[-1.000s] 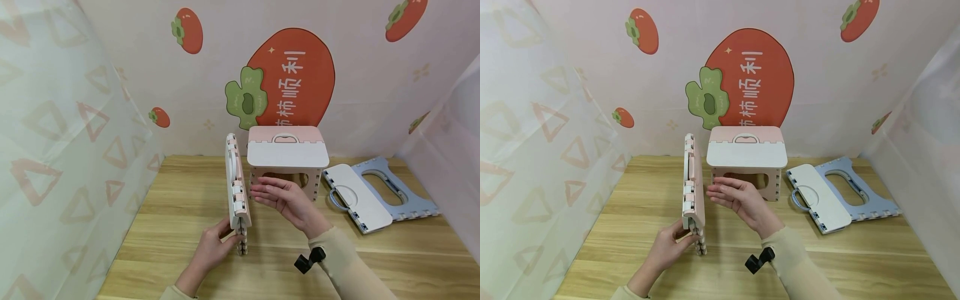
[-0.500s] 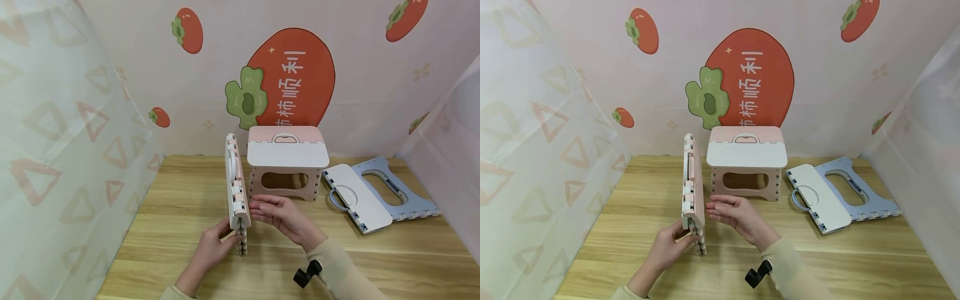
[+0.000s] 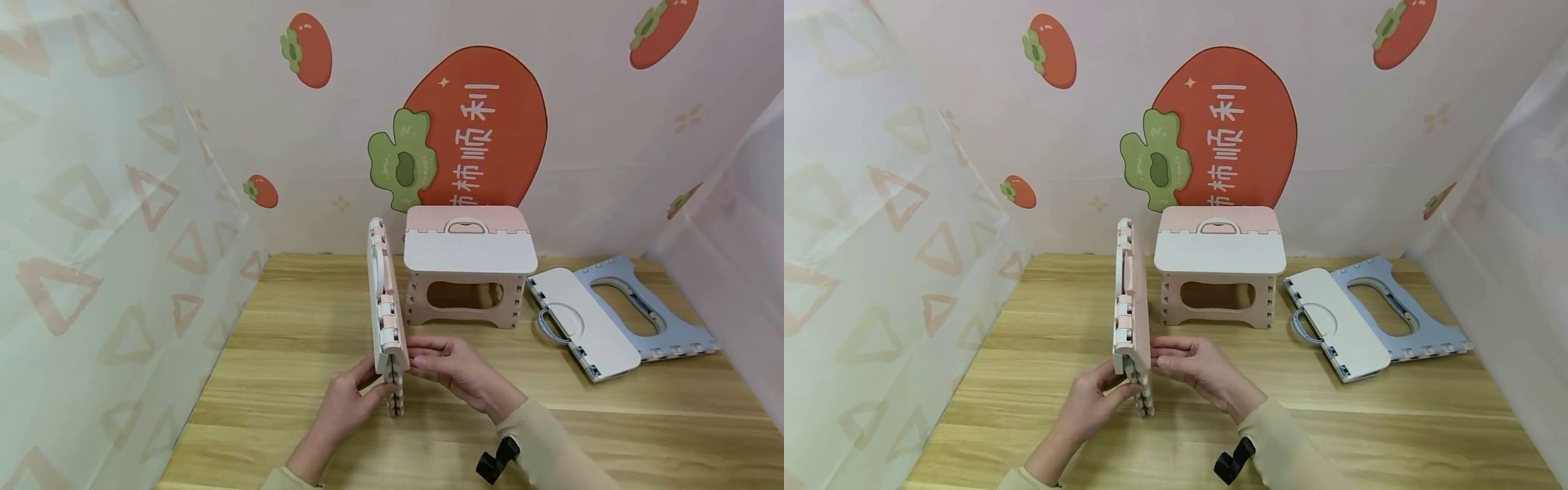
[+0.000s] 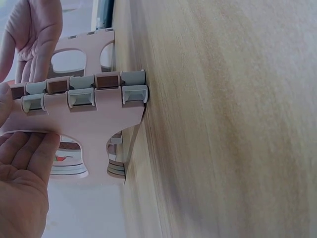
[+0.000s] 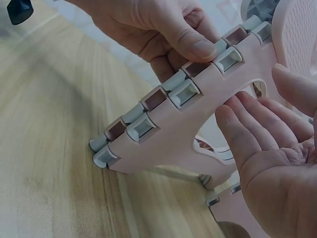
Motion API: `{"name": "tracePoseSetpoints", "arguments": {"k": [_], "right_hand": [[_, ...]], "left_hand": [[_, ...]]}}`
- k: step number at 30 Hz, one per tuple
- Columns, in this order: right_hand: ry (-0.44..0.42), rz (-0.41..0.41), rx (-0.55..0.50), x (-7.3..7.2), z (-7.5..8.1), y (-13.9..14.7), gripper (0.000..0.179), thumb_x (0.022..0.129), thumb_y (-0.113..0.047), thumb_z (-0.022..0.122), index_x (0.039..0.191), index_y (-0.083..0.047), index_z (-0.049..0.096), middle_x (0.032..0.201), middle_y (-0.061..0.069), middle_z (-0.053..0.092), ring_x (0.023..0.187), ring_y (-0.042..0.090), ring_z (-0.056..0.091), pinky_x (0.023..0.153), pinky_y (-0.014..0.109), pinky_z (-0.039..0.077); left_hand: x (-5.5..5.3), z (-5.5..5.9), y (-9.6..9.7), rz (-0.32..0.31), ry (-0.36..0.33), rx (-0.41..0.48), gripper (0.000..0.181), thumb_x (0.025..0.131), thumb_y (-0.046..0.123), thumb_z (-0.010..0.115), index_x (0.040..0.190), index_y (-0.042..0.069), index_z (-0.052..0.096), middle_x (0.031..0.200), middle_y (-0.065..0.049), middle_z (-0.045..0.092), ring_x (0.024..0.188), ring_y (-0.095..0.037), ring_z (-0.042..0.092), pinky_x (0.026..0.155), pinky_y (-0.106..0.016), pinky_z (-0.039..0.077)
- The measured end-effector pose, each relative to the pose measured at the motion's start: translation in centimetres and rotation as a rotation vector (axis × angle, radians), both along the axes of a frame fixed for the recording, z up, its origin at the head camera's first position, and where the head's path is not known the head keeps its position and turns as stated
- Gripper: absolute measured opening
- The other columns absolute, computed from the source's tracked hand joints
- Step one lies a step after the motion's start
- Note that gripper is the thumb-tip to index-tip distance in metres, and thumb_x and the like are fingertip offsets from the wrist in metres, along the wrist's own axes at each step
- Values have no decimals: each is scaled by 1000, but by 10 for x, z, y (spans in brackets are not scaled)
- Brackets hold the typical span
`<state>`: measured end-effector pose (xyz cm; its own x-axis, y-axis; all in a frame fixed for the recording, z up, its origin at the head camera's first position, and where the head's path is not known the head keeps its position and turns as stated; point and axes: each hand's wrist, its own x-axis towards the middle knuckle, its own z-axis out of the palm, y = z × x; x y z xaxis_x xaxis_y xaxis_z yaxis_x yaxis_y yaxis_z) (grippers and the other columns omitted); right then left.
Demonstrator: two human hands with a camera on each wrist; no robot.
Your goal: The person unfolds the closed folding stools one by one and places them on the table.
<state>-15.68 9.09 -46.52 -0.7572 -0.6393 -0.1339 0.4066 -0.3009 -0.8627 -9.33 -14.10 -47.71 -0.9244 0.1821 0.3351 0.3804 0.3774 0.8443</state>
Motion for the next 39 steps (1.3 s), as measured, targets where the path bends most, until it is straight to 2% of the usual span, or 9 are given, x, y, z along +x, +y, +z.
{"name": "tracePoseSetpoints", "arguments": {"k": [7,16,20,28,34,39], "right_hand": [[55,0,84,2,-1,-1,57,96,-4,70,146,11,47,141,26,59,122,27,66,106,35,52],[132,-18,210,5,2,-3,52,94,-16,76,139,3,60,136,16,65,122,24,65,107,35,50],[165,-24,238,6,2,-3,52,93,-16,76,139,2,60,137,15,65,122,24,64,106,36,50],[209,-33,278,10,-4,-8,51,93,-6,74,141,2,58,139,19,62,124,29,64,103,37,54],[235,-67,325,14,-2,-13,52,89,-14,81,137,-3,64,133,15,67,123,29,65,102,37,55],[283,-77,367,17,2,-16,52,87,-17,84,134,-5,66,130,14,69,122,28,66,101,36,55]], "left_hand": [[-1,0,0,16,-3,-17,49,84,13,85,130,10,69,119,-13,73,108,-31,72,89,-30,59],[-1,0,0,21,8,-23,49,82,12,86,128,9,70,118,-13,73,107,-31,73,87,-30,60],[-2,0,0,20,9,-26,48,82,12,86,128,7,70,117,-14,74,106,-31,73,87,-30,60],[-2,-1,0,9,9,-9,47,82,10,85,126,6,71,117,-15,74,106,-32,73,88,-32,60],[-1,0,-1,12,-6,-10,45,82,10,85,125,6,72,117,-14,74,106,-32,73,87,-34,60],[0,-1,-2,25,-14,-16,45,81,8,86,124,4,72,117,-14,74,105,-31,73,87,-32,60]]}}
